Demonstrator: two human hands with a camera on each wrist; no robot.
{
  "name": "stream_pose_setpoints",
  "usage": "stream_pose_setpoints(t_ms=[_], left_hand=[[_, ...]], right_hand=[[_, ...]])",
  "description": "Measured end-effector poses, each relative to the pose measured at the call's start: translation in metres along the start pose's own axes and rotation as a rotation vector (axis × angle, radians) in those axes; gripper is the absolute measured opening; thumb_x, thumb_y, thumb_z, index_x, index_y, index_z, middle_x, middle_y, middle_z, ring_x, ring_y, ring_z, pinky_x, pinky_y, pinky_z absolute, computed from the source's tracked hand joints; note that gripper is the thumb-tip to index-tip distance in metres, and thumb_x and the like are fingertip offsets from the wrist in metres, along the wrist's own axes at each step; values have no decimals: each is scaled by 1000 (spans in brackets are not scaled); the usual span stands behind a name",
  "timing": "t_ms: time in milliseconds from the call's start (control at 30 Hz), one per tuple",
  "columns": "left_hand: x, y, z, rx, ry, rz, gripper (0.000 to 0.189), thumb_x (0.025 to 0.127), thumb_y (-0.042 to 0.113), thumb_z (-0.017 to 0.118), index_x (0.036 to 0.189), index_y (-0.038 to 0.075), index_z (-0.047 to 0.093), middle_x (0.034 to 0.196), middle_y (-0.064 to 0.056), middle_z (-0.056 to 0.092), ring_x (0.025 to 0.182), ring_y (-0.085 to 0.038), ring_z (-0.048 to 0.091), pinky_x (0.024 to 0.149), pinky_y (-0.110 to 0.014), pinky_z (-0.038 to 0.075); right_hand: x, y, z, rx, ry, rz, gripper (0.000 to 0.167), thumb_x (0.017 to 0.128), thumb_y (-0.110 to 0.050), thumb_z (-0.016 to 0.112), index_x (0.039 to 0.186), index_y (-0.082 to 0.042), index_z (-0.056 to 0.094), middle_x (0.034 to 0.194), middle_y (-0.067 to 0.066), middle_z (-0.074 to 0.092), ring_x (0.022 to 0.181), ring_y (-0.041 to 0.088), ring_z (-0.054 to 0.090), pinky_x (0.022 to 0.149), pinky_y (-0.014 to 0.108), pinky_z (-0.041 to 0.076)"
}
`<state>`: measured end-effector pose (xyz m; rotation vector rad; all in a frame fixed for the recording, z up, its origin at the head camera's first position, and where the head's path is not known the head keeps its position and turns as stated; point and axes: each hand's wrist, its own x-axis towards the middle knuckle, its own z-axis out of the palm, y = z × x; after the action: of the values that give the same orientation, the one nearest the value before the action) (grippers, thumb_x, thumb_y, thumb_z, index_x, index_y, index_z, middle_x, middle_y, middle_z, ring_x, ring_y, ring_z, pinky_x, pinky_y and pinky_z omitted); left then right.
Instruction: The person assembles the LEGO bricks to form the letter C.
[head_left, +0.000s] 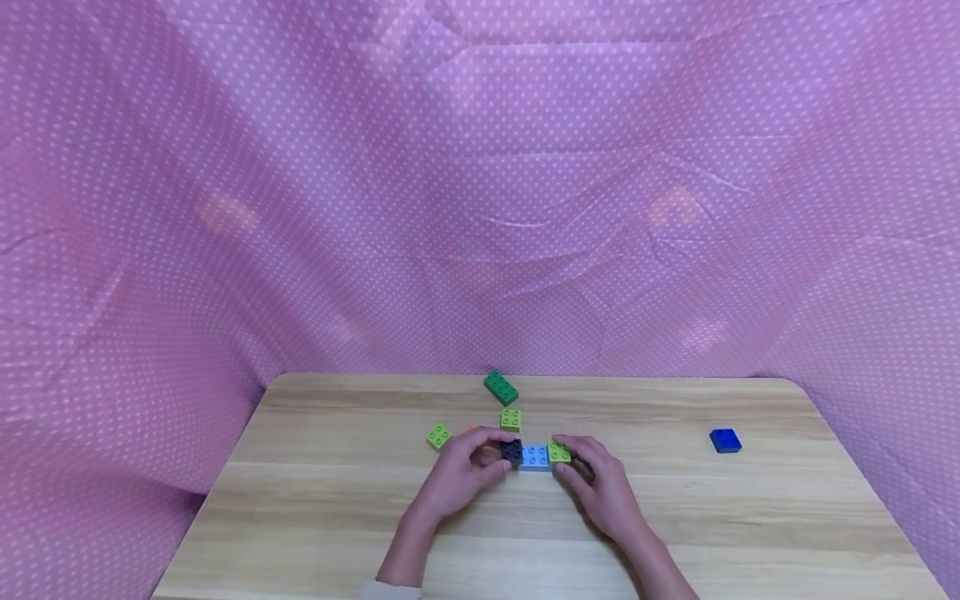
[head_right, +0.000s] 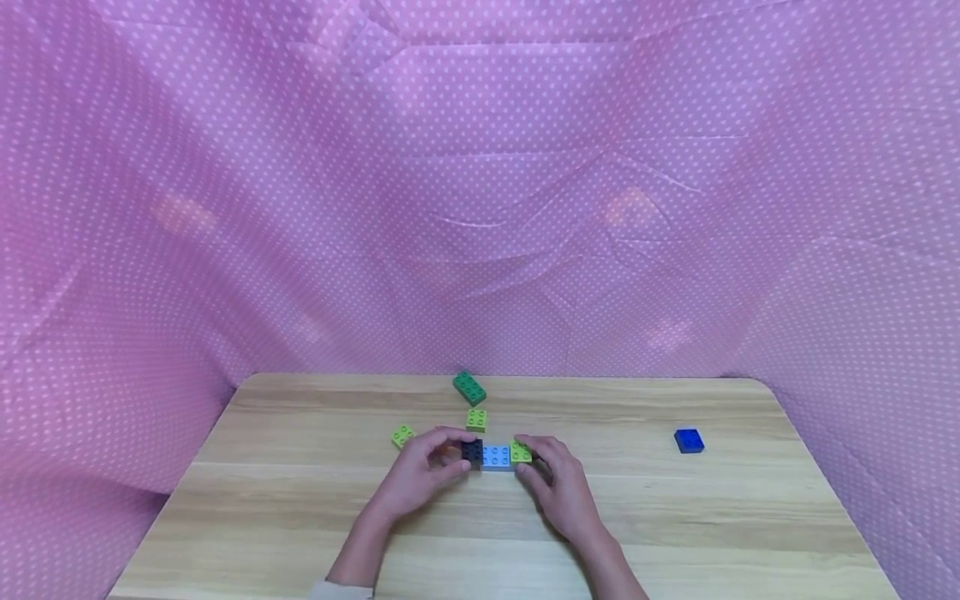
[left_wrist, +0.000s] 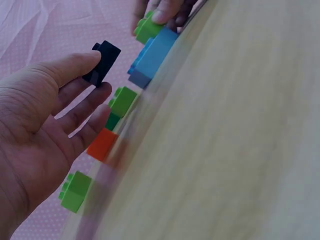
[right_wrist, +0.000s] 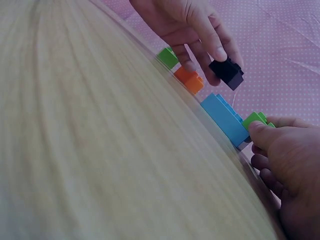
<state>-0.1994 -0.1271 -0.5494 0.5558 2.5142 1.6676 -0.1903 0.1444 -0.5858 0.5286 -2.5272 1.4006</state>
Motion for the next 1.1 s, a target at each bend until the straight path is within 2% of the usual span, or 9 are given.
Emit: stream_pose_setpoints(t_ms=[367, 633, 1000, 1100], left_hand=[[4, -3, 8, 20, -13, 8, 39, 96, 13, 79, 135, 19, 71, 124, 9, 71, 107, -16, 68, 86, -28, 60], [5, -5, 9, 45, -23, 1, 38, 99, 14, 76, 136, 19, 70, 125, 9, 70, 107, -17, 67, 85, -26, 58], [5, -5, 15, 30, -41, -6, 38, 99, 13, 75, 133, 29, 70, 124, 11, 68, 107, -13, 65, 87, -26, 59], [5, -5, 16, 22, -32, 2, 37, 99, 12, 76, 132, 27, 70, 124, 9, 68, 107, -14, 66, 87, -26, 59]], right_hand=[[1, -2, -1, 7, -6, 9, 43, 97, -16, 77, 139, -18, 69, 134, -10, 68, 125, 15, 64, 106, 36, 54], [1, -3, -2, -6, -5, 19, 42, 97, -15, 77, 139, -18, 69, 135, -9, 68, 128, 16, 63, 108, 38, 53], [0, -1, -1, 24, -9, 26, 43, 97, -14, 78, 139, -18, 69, 134, -8, 68, 125, 16, 65, 106, 35, 55], [0, -1, -1, 19, -10, 26, 43, 97, -15, 78, 139, -18, 69, 134, -8, 68, 125, 16, 64, 106, 35, 55]])
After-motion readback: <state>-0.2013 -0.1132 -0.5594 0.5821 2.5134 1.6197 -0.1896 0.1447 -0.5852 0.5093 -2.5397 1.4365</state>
